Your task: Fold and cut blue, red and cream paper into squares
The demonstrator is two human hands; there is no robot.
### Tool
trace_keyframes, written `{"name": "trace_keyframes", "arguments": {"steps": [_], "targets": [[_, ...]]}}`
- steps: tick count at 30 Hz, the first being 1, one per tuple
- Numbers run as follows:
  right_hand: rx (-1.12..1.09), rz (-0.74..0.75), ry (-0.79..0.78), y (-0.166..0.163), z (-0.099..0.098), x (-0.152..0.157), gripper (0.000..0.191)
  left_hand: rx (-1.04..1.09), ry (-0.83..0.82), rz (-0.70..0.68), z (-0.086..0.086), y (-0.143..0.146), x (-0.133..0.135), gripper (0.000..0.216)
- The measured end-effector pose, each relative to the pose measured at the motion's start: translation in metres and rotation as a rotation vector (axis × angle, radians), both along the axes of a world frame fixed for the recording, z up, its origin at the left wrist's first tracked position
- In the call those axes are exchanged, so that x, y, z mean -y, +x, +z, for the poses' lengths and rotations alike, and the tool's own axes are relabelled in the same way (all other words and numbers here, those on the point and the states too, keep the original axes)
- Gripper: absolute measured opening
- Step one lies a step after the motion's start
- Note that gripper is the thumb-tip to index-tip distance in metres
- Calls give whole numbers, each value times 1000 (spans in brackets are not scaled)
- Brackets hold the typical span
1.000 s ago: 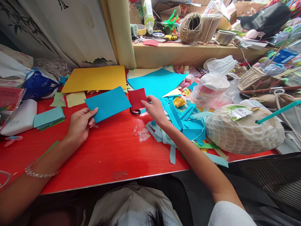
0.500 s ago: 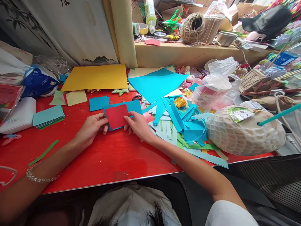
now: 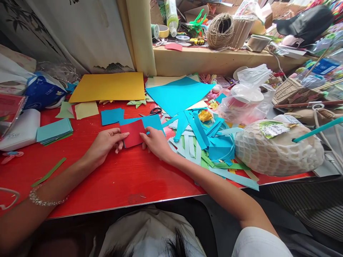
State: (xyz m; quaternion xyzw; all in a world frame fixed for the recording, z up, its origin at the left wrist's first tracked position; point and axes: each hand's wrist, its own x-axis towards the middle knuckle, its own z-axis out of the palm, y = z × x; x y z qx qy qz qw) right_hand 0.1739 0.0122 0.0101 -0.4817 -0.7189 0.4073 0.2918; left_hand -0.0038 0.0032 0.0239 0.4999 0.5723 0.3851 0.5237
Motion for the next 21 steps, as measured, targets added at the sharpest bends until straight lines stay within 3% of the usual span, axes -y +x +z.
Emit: {"name": "trace_keyframes", "arguments": {"steps": [4, 7, 9, 13, 16, 21], "targets": [[202, -165, 284, 11, 2, -13, 37, -101, 161, -6, -4, -6, -2, 26], [118, -294, 486, 29, 2, -30, 64, -196, 328, -6, -1, -11, -2, 22], [-42, -240, 381, 40, 1, -39, 70, -264, 406, -15, 1, -14, -3, 21], [-268, 55, 100, 48, -3, -44, 40, -407, 420, -62, 1, -22, -9, 24], [-259, 85, 106, 46, -4, -42, 28, -510, 403, -101, -1, -28, -14, 29], [-182, 73, 151, 44, -2, -40, 29, -540, 438, -142, 0, -34, -17, 32]]}}
